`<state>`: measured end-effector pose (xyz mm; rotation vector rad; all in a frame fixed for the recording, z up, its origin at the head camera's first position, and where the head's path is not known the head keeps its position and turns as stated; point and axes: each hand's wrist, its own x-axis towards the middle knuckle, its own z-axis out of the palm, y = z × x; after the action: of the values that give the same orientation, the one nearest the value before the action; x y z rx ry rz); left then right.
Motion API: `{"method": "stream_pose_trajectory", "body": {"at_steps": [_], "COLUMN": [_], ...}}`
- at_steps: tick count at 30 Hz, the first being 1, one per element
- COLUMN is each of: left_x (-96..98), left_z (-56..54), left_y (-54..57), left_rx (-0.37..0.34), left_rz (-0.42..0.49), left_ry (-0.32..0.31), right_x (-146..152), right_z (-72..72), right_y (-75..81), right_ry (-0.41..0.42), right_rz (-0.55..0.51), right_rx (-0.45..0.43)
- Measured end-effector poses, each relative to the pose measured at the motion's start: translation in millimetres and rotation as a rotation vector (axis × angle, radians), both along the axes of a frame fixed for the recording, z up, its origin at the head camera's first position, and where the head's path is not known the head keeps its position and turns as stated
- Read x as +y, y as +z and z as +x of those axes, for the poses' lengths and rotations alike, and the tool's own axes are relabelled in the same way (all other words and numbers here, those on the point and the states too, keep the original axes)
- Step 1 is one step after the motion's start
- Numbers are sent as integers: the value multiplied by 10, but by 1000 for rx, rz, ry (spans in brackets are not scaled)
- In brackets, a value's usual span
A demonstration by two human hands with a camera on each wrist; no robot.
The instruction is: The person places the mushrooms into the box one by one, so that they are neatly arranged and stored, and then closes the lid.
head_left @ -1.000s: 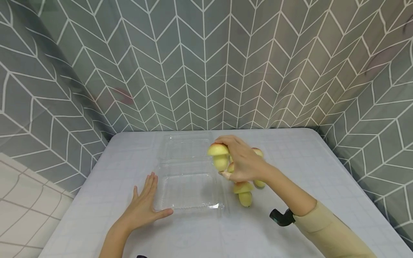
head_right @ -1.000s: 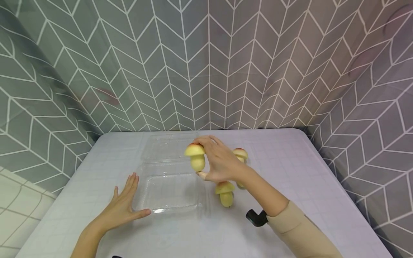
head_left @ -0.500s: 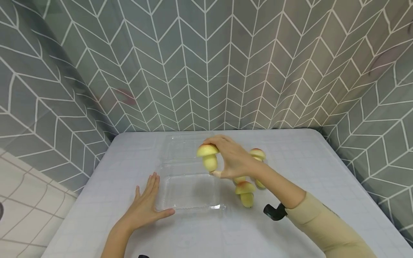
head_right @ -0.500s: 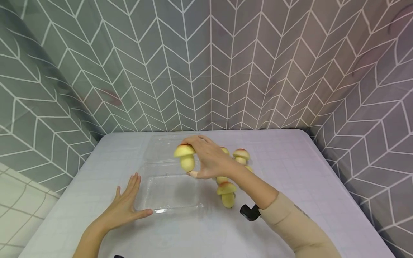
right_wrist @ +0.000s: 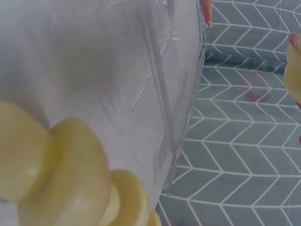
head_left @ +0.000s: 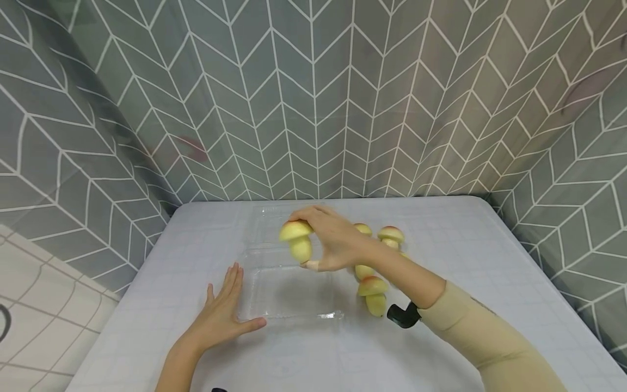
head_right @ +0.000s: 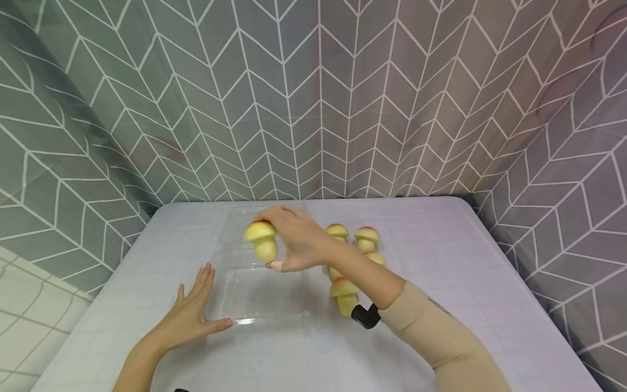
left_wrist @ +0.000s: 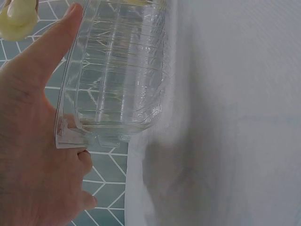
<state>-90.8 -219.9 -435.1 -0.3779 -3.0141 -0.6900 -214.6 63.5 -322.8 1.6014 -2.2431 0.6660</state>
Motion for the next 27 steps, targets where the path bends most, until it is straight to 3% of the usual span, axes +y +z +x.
{"method": "stream_pose_trajectory", "body": {"at_steps": [12,20,27], "left_x": [-3,-5,-11], "left_z": [30,20,16], "left_y": [36,37,29], "left_rx": [-21,-29,-36], "left_rz": [6,0,0], "left_ry": [3,-4,-4], "right_x": [-342,-512,-655], "right_z": [-33,3,23], "right_y": [-75,-185,-182], "right_ry": [38,8,3], "right_rz": [17,122,206], "right_rx": [-55,-91,-78]}}
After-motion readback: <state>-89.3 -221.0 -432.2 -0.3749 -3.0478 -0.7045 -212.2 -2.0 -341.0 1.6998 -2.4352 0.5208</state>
